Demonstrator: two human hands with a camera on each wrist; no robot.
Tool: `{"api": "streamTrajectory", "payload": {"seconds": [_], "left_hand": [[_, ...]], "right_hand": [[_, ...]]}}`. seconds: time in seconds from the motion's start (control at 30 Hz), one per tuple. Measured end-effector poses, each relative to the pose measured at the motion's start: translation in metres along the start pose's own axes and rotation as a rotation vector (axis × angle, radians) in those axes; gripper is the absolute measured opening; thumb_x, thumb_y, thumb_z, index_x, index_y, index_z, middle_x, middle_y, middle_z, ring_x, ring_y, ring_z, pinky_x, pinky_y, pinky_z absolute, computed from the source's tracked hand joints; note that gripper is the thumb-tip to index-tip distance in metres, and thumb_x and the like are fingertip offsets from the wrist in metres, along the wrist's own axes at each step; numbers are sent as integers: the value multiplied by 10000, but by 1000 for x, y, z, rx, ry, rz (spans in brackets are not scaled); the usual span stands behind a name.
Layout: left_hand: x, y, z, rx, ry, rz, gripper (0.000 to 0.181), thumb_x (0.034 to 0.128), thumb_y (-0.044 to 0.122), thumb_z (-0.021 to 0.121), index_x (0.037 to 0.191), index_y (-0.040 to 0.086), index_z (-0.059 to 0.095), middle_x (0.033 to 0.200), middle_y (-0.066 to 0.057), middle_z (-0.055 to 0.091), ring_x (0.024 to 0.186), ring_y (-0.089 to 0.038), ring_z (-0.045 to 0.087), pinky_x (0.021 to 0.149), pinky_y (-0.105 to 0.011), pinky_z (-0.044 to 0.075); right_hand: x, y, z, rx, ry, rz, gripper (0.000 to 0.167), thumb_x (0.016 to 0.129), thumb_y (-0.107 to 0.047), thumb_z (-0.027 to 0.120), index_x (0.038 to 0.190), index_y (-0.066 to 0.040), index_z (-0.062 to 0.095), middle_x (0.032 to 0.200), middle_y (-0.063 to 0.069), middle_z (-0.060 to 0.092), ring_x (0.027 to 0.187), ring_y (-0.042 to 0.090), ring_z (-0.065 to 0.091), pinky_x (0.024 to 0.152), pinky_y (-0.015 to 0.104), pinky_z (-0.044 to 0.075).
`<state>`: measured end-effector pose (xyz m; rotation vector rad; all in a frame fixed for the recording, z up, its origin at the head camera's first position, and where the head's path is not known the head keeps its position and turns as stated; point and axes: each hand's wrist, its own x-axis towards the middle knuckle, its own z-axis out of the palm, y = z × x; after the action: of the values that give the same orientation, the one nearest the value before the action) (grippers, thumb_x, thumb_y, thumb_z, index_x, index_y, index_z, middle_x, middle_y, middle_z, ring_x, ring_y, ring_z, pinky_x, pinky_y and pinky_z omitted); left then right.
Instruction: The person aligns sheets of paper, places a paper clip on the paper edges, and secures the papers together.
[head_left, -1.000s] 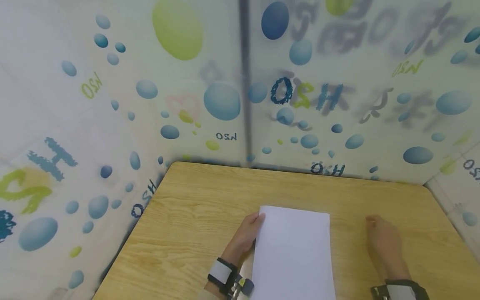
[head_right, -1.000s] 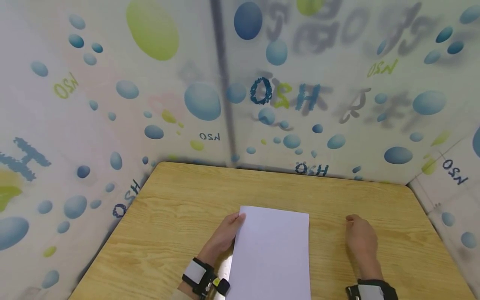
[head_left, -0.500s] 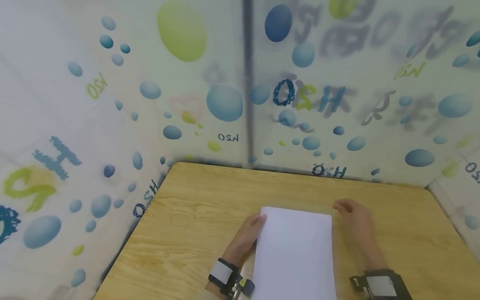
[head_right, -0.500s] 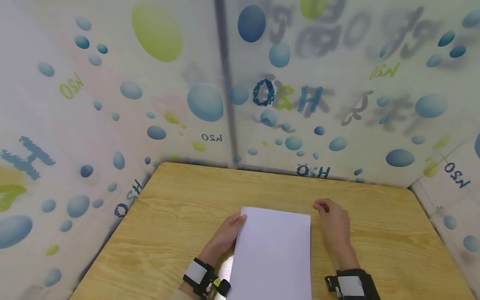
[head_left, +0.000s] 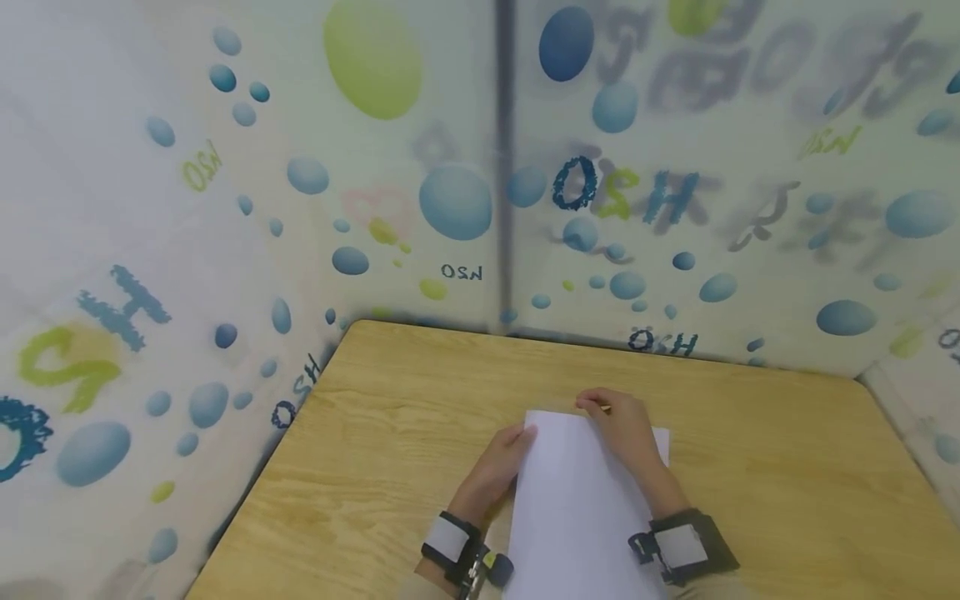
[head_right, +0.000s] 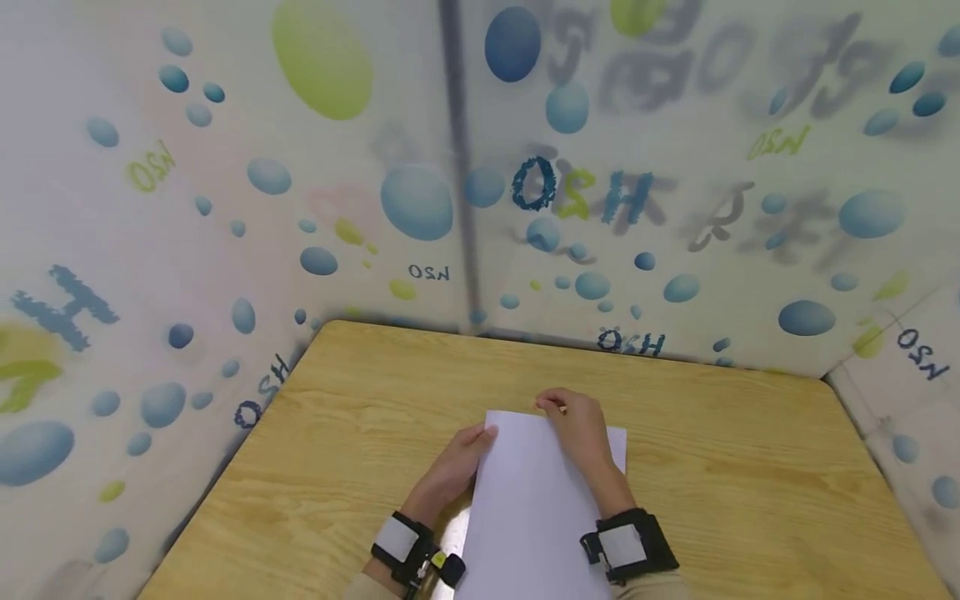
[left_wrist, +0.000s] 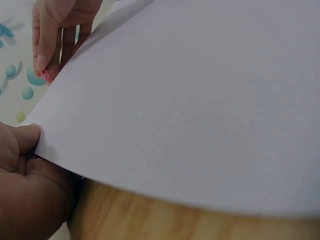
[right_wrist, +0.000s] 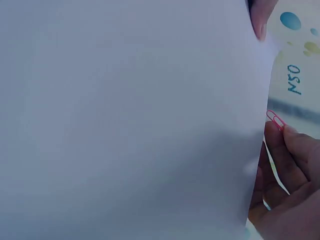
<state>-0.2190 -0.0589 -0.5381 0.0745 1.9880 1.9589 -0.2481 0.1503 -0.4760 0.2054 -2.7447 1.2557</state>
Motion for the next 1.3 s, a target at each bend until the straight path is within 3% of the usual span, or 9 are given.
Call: {"api": "streamTrajectory", "payload": {"seconds": [0.47, 0.9, 1.3], "left_hand": [[2, 0, -3, -50, -45, 14, 408, 1038, 415, 409, 1264, 146, 617, 1061, -56, 666, 949, -213, 626, 800, -355, 498], [2, 0, 0, -46, -36, 15, 420, 1030, 428, 422, 1317, 170, 588, 1063, -41, 667, 947, -205, 631, 802, -355, 496], [1, -1, -1, -76, -74, 12, 383, 1043, 384, 406, 1322, 194, 587, 1099, -34, 671, 982, -202, 630, 818, -349, 490]], "right_hand": [[6, -21, 26, 48, -21, -15, 129, 922, -189, 680, 1007, -114, 741, 995, 25, 713, 985, 214, 647, 808, 410, 522], [5, -27, 35, 38, 3, -67, 122, 933, -200, 666, 1005, -138, 743, 991, 11, 717, 964, 204, 652, 816, 411, 521], [0, -28, 38, 35, -41, -53, 105, 936, -122, 655, 995, -139, 741, 1005, 18, 713, 1023, 229, 642, 853, 430, 510]]}}
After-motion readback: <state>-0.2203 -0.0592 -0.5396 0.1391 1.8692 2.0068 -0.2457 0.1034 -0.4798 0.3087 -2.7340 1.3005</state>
